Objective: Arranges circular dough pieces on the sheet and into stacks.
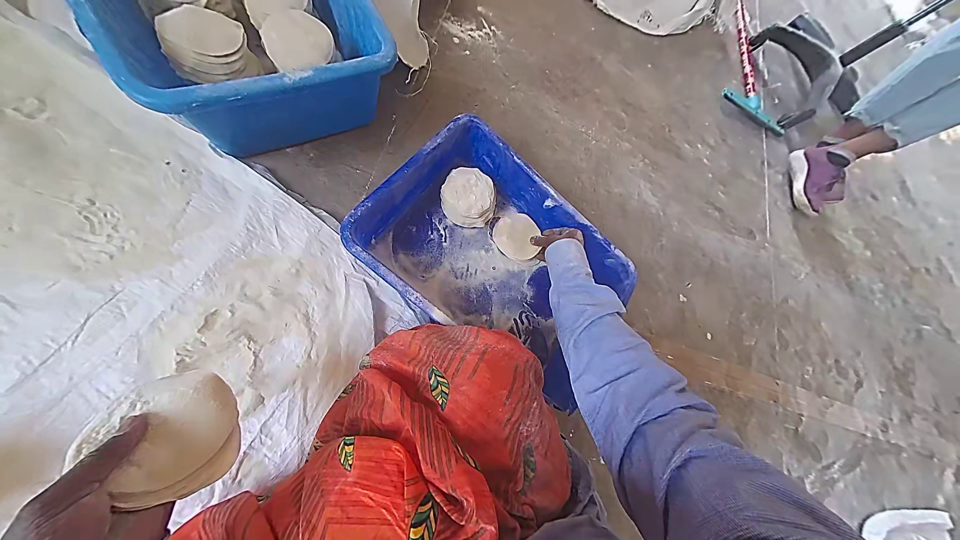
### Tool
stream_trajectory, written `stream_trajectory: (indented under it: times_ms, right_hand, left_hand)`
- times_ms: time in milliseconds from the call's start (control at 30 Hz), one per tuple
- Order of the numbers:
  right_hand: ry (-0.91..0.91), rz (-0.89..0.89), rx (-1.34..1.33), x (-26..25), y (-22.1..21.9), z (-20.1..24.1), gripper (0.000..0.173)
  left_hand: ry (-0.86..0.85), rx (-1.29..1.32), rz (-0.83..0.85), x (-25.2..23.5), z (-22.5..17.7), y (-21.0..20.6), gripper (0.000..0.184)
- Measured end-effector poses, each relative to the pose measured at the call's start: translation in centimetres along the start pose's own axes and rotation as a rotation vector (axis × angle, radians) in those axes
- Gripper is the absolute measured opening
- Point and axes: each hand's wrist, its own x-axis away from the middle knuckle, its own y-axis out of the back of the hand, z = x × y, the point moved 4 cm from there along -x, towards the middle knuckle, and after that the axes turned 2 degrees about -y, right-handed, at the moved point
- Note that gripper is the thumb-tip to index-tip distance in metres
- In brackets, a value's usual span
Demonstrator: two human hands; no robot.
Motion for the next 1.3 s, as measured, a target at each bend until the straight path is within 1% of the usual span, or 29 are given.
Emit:
stream_trajectory:
  times_ms: [100, 167, 267, 333, 367, 500, 633, 833, 900, 933, 1033, 1100, 1133, 1200, 1300]
  right_hand:
    - [0.088, -0.031, 0.312, 1.4, 1.5, 1.2, 0.046]
    - [0.119, -0.027, 0.379, 1.8, 1.6, 1.5, 0.044]
    - [0.19, -0.017, 0.394, 1.9, 1.3, 1.8, 0.043]
    - [0.338, -0.042, 0.421, 2.5, 1.0, 2.7, 0.038]
    - [0.425, -0.026, 0.447, 2.9, 0.6, 3.4, 0.037]
    - [0.66, 0.108, 0.682, 3.3, -1.6, 5.3, 0.042]
    - [0.683, 0.121, 0.867, 2.9, -1.8, 6.6, 0.04]
    - [0.758, 0.175, 1.016, 2.5, -1.7, 7.6, 0.034]
    - [0.714, 0.164, 0.969, 2.5, -1.2, 7.4, 0.031]
    - [0.647, 0.136, 0.906, 2.4, -0.7, 6.9, 0.033]
    - [0.34, 0.058, 0.748, 2.3, 1.3, 4.5, 0.042]
    - [0.221, 0.07, 0.686, 2.0, 1.9, 2.5, 0.045]
    - [0.177, 0.072, 0.625, 1.5, 2.1, 1.6, 0.046]
    - [0.121, 0.029, 0.49, 0.4, 2.1, 0.3, 0.046]
    - [0.089, 0.028, 0.462, -0.2, 1.6, 0.4, 0.049]
  left_hand:
    - [0.0, 0.0, 0.013, -0.1, 0.1, 0.1, 0.015]
    - [0.004, 0.012, 0.042, -0.1, 0.1, 0.0, 0.015]
    - [0.012, 0.009, 0.029, 0.1, 0.0, -0.3, 0.016]
    - [0.005, 0.029, 0.044, 0.1, 0.0, -0.2, 0.016]
    - [0.001, 0.035, 0.04, 0.1, 0.0, -0.2, 0.016]
    - [0.012, 0.017, 0.008, 0.2, 0.0, -0.2, 0.015]
    - [0.01, 0.023, -0.009, 0.2, -0.3, -0.3, 0.015]
    - [0.012, 0.034, 0.002, -0.3, 0.1, 0.2, 0.015]
    - [0.019, 0.041, 0.002, -0.3, 0.1, 0.2, 0.015]
    - [0.018, 0.046, 0.005, -0.3, 0.0, 0.3, 0.016]
    - [-0.001, 0.044, -0.015, -0.3, -0.1, 0.1, 0.016]
    - [-0.002, 0.034, 0.008, -0.6, 0.2, 0.3, 0.016]
    - [0.007, 0.026, 0.026, -0.7, 0.3, 0.3, 0.016]
    - [0.01, 0.021, 0.002, -0.4, 0.2, 0.1, 0.015]
    - [0.003, 0.042, -0.04, -0.1, 0.0, -0.2, 0.015]
